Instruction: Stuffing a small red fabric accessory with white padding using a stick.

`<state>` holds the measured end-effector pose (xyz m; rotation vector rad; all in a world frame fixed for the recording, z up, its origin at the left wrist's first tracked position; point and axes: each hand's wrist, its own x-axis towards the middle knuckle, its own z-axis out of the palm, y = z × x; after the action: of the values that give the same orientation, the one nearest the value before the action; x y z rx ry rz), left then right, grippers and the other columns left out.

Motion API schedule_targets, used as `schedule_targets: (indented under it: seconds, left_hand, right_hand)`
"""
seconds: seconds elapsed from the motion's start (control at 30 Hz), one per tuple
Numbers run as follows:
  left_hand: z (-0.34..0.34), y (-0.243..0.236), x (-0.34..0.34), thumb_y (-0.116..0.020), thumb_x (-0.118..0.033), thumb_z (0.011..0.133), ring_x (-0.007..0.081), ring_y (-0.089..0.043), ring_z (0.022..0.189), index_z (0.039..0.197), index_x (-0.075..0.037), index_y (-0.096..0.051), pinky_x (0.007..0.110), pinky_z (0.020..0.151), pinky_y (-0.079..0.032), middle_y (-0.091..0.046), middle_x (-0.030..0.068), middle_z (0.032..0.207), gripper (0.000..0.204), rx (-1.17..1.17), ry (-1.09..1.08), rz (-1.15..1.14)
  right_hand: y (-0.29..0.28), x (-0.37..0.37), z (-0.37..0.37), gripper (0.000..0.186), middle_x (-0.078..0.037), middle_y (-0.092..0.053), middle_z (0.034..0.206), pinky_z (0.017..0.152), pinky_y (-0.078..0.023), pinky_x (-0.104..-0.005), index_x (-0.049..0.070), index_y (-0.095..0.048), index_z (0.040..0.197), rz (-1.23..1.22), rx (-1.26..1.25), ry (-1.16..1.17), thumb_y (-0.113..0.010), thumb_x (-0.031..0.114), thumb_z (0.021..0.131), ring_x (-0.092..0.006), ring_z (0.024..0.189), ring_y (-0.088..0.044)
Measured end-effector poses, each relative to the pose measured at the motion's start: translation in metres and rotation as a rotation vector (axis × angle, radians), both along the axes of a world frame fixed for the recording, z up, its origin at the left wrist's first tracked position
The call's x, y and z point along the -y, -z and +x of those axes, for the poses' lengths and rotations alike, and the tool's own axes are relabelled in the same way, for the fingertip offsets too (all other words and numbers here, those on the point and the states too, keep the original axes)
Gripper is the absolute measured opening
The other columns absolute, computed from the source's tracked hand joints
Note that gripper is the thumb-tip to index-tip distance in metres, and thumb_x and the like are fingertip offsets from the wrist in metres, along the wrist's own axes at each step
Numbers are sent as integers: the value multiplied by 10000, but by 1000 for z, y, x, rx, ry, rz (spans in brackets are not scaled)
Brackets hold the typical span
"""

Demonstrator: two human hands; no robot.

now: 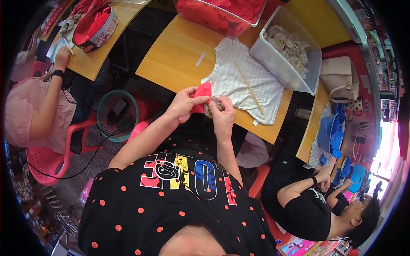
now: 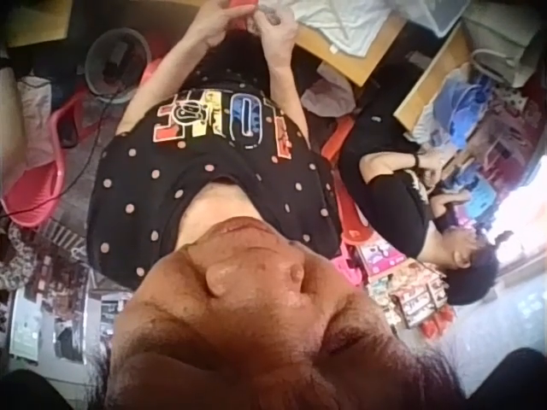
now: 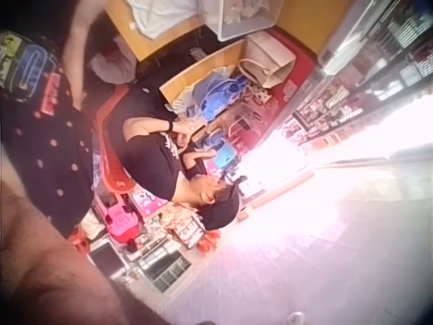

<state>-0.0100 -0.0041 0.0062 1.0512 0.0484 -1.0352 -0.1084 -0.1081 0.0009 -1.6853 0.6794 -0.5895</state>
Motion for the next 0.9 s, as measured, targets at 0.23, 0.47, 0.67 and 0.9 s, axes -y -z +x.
schedule_targets:
  seconds: [0.23, 0.47, 0.67, 0.9]
  left_hand:
    - [4, -4, -4, -686, -59, 815, 165, -624, 890, 1097, 8, -545, 296, 784, -526, -628, 90, 997, 322, -155, -89, -89]
    - [9, -3, -9, -643, -124, 864, 147, -619, 882, 1086, -14, -563, 301, 779, -528, -632, 66, 989, 260, -166, 34, -100]
    - [10, -5, -10, -557, -195, 927, 129, -619, 866, 1125, -37, -558, 292, 749, -534, -626, 53, 1012, 254, -124, 0, -130]
    - [6, -11, -7, -558, -201, 928, 106, -620, 794, 1113, -39, -561, 254, 691, -530, -630, 37, 967, 246, -27, -21, -116]
  right_hand:
    - [-22, -11, 3, 215, -148, -509, 1057, 781, -462, -326, -28, -636, 988, -257, -6, -167, -652, 76, 801, -240, 903, -544]
    - [-20, -7, -1, 260, -163, -450, 1030, 822, -429, -341, -3, -580, 1099, -360, -82, -289, -563, 21, 841, -285, 941, -491]
    - [-24, -2, -1, 212, -132, -450, 998, 779, -439, -319, -6, -590, 1083, -514, -131, -344, -552, 18, 876, -247, 903, -500]
    - [-22, -10, 1, 183, -108, -467, 968, 739, -441, -281, -13, -591, 1069, -463, -52, -269, -541, 29, 898, -202, 881, -508]
